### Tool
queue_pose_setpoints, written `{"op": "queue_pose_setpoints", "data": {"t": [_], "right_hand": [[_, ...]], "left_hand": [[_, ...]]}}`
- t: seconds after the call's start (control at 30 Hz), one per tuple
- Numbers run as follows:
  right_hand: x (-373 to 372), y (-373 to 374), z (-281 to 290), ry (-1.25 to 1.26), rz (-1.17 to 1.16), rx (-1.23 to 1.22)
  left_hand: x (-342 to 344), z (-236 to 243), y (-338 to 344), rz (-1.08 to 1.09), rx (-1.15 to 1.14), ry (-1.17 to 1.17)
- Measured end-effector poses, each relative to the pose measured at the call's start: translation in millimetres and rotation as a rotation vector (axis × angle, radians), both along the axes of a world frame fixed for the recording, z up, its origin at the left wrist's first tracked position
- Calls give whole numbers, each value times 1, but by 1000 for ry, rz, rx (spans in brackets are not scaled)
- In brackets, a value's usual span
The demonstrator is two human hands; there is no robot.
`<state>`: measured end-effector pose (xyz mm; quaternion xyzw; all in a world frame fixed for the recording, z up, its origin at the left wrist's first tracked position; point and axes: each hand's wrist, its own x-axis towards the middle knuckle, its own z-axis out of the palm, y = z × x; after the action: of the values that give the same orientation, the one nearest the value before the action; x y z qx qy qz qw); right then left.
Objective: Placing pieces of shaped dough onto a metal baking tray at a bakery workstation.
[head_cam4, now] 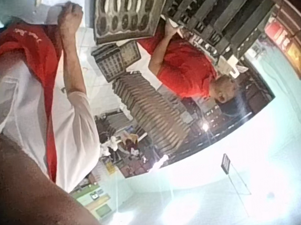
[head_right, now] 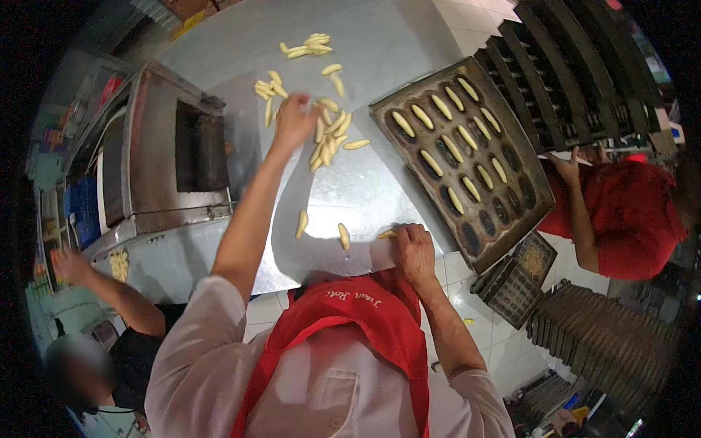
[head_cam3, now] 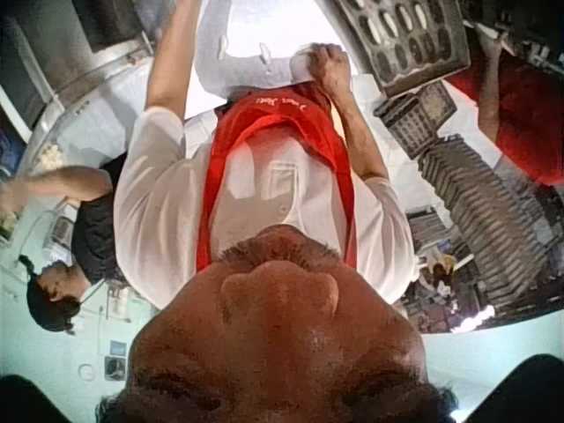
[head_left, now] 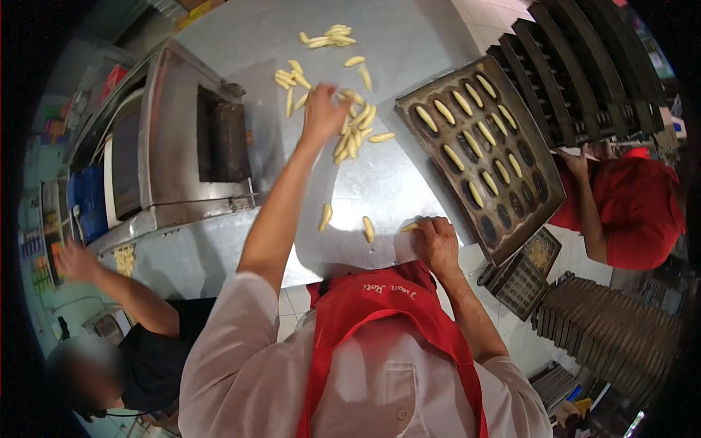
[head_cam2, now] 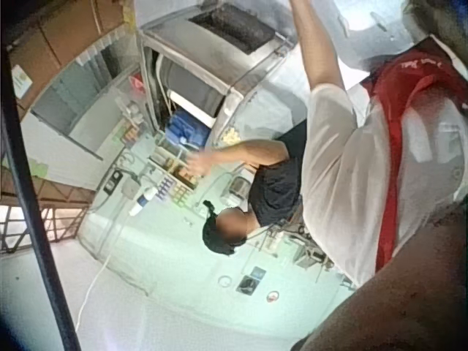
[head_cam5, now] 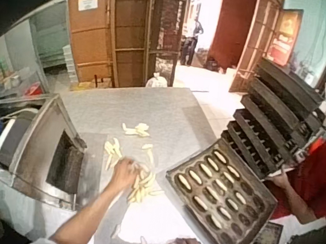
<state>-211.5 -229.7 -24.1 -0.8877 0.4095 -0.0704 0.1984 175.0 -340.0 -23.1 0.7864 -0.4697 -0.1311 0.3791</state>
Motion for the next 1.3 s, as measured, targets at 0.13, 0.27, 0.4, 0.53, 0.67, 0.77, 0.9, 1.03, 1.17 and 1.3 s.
{"op": "queue_pose_setpoints", "data": {"t": [0.13,0.27,0.4,0.53,0.67,0.77,0.9,1.03,1.17,1.3], "right_hand": [[-2,-25,41,-295,-184,43],[-35,-102,57,-278,-325,49],[-82,-185,87,-604,-500,-135],[-125,-259,57,-961,-773,-371],[-190,-294,-18,9,-258,-373],[-166,-265,-10,-224,-356,-550],[-147,-247,-33,-144,-303,-338],[-135,-244,-19,-273,-452,-239],[-144,-257,-23,-303,-363,-131],[-159,-268,-24,-277,-523,-385]], "left_hand": [[-68,-22,68,155,288,-54],[-65,-26,74,3,179,33],[-64,-20,85,-54,-41,889],[-37,-42,131,83,101,453],[-16,-52,163,243,11,559],[-34,-42,176,424,-115,726],[-50,-26,172,323,293,-3],[-47,-39,179,384,171,286],[-29,-60,208,402,183,-267],[-33,-56,227,552,106,-169]]}}
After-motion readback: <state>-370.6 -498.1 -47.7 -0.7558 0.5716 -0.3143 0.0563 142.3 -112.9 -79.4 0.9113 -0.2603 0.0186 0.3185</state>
